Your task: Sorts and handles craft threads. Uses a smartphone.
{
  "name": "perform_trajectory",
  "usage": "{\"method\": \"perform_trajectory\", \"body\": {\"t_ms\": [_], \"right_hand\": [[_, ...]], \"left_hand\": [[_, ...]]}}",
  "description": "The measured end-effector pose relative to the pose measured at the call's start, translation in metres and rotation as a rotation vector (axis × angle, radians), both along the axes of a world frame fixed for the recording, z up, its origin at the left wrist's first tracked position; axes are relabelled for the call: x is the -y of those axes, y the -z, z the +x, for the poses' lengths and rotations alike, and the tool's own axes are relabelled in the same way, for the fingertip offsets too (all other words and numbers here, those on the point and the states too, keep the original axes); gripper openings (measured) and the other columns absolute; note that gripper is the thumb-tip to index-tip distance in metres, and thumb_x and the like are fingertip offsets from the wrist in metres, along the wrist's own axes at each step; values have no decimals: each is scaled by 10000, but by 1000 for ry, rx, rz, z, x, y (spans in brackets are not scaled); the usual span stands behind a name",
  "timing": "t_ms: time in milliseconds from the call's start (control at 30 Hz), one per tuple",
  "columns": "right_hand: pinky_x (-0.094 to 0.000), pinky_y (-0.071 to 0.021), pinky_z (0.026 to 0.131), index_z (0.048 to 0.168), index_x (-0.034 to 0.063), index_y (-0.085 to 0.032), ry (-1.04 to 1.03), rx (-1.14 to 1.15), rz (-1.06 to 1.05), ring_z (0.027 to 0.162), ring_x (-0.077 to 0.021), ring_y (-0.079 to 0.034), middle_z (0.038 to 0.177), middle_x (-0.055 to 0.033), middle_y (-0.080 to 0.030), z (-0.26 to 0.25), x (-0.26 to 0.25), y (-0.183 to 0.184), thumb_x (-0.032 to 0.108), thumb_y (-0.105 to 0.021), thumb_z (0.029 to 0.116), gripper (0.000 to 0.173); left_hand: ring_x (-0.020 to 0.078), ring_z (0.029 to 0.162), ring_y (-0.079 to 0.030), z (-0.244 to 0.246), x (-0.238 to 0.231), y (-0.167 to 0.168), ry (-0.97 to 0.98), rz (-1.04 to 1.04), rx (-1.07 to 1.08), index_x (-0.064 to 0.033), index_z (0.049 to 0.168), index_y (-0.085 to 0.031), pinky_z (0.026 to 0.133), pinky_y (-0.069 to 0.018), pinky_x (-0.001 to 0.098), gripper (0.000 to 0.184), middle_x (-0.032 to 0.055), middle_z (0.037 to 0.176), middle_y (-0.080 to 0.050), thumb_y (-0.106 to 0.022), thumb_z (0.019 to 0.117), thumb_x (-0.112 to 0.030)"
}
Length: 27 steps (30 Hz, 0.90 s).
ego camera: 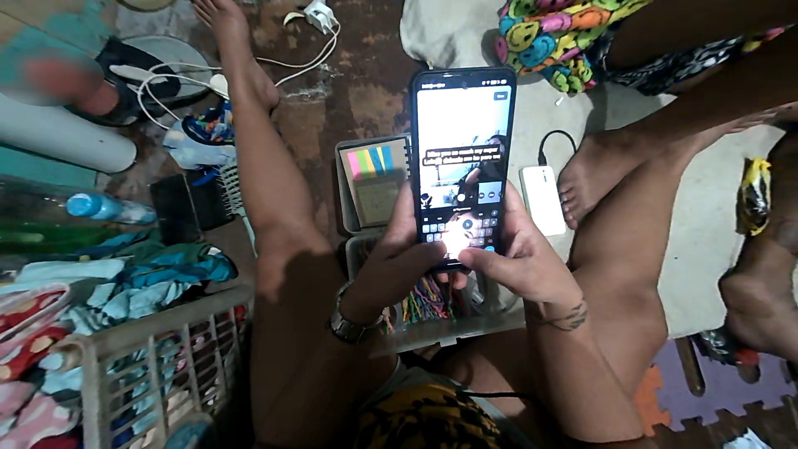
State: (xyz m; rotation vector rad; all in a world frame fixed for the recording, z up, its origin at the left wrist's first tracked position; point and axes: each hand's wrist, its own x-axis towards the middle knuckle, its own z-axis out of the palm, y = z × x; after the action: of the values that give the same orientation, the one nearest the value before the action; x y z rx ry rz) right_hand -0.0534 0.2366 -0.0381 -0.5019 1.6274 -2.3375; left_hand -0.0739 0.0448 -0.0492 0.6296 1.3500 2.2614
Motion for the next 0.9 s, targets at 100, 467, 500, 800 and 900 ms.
{"method": "perform_trajectory", "body": {"t_ms": [100, 467, 500, 800, 900], "right_hand": [[-261, -638, 666, 1465, 235, -299, -52, -21, -24, 824, -142, -731, 1134, -19, -687, -1, -3, 1, 4, -591, 955, 631], [-316, -645, 657, 1430, 266, -387, -92, 105, -207, 853, -214, -740, 1134, -93, -686, -3, -5, 1, 259, -446, 1075, 360], [-314, -644, 660, 1431, 268, -387, -92, 101, -199, 854, -211, -738, 1133, -90, -683, -3, -5, 2, 251, -459, 1071, 367], [-308, -645, 713, 1480, 269, -322, -115, 9, -110, 889, -190, -733, 1178, -52, -679, -2, -7, 4, 67, -563, 984, 587], [-343, -645, 724, 1477, 281, -344, -145, 60, -190, 914, -227, -731, 1202, -87, -664, -3, -9, 4, 88, -519, 987, 554]], "left_hand": [[28, 721, -672, 0, 0, -5, -9, 30, -3, -199, 1300, -407, 644, -578, 174, 454, -45, 964, -687, -480, 907, 16], [107, 780, -694, -2, -1, 1, 40, 82, 2, -267, 1461, -295, 655, -603, 244, 627, 18, 1119, -670, -514, 928, -21], [111, 774, -695, -1, -2, 1, 40, 90, 4, -270, 1454, -303, 652, -604, 247, 616, 22, 1109, -672, -516, 933, -21], [137, 730, -691, -4, -2, 7, 58, 73, 37, -151, 1368, -348, 632, -593, 246, 478, 82, 998, -669, -478, 936, 7], [138, 743, -673, -5, -4, 7, 74, 119, 33, -200, 1466, -264, 607, -576, 236, 630, 88, 1071, -642, -474, 912, 16]]}}
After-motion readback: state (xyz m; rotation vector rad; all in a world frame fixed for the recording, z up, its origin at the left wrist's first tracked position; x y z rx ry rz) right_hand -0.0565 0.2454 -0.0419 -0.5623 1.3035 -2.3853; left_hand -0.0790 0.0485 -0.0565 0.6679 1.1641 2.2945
